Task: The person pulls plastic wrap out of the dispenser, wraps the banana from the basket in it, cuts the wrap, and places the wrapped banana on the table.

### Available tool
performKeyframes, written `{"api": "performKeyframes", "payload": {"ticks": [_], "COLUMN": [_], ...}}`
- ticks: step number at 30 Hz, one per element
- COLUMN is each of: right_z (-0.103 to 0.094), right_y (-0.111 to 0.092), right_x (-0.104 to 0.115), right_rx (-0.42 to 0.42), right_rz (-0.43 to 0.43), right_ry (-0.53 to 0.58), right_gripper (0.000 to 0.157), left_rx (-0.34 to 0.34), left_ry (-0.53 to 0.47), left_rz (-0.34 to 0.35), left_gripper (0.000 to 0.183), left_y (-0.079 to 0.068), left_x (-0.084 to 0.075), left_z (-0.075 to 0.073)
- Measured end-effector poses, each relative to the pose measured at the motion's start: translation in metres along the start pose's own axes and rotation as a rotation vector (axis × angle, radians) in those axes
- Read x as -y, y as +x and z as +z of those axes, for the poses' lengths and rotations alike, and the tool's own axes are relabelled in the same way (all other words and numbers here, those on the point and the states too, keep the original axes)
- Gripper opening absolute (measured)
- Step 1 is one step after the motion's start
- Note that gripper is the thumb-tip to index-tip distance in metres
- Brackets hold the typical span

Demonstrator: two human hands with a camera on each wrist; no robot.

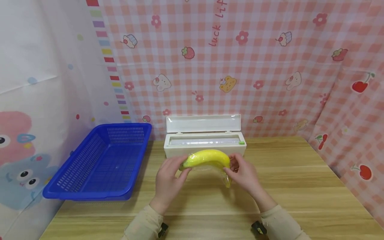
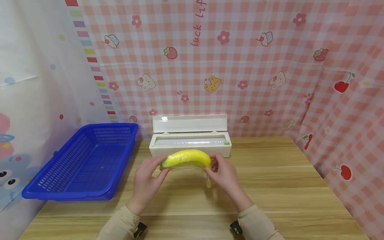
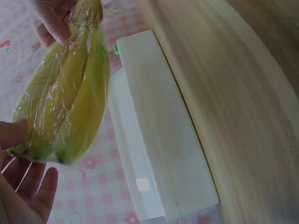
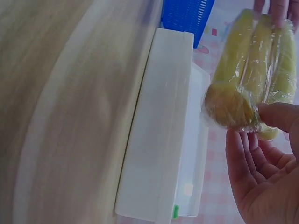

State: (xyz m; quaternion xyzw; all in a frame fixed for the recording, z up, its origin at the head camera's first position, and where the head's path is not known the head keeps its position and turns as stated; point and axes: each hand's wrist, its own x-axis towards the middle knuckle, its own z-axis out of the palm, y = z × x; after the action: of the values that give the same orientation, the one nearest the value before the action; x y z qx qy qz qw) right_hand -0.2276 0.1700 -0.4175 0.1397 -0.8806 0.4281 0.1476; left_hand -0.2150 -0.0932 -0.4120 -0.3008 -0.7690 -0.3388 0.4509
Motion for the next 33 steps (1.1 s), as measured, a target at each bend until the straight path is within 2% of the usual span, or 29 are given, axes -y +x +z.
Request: {"api": "performKeyframes", "payload": {"ticks": [4,7,11,18,26,33], "right_z": [-0.003,-0.004,-0.003,0.001,0.004,0.007], "right_y": [0.0,0.001,0.002,0.002,0.003,0.005], "right_x": [0.004,0.004,0.002,-0.003,-0.01,-0.016], "right_rx": [-0.018,-0.013,0.036,0.148,0.228,0.259], "right_rz": [-0.034,-0.057,-0.059,-0.004,-0.022,0.004], "right_ry": [-0.011,-0.03,-0.063,-0.07,-0.065,-0.082], "right_gripper": [0.035,0.034,0.034,0.035,0.033,0.032], "left_rx": [0.041,0.106,0.208,0.394,0.538,0.62], "left_ry": [0.03,0.04,0.056,0.083,0.08,0.065], "left_rz": [-0.038,-0.094,-0.182,-0.312,-0.348,-0.373], "left_gripper": [0.046,0.044,0.04,0.036,0.034,0.034], "left_y": [-0.003,-0.005,-0.006,-0.006,-0.008,-0.011], "left_x": [0.004,0.006,0.006,0.008,0.012,0.014], "left_z": [0.001,0.001,0.001,0.002,0.004,0.007]}}
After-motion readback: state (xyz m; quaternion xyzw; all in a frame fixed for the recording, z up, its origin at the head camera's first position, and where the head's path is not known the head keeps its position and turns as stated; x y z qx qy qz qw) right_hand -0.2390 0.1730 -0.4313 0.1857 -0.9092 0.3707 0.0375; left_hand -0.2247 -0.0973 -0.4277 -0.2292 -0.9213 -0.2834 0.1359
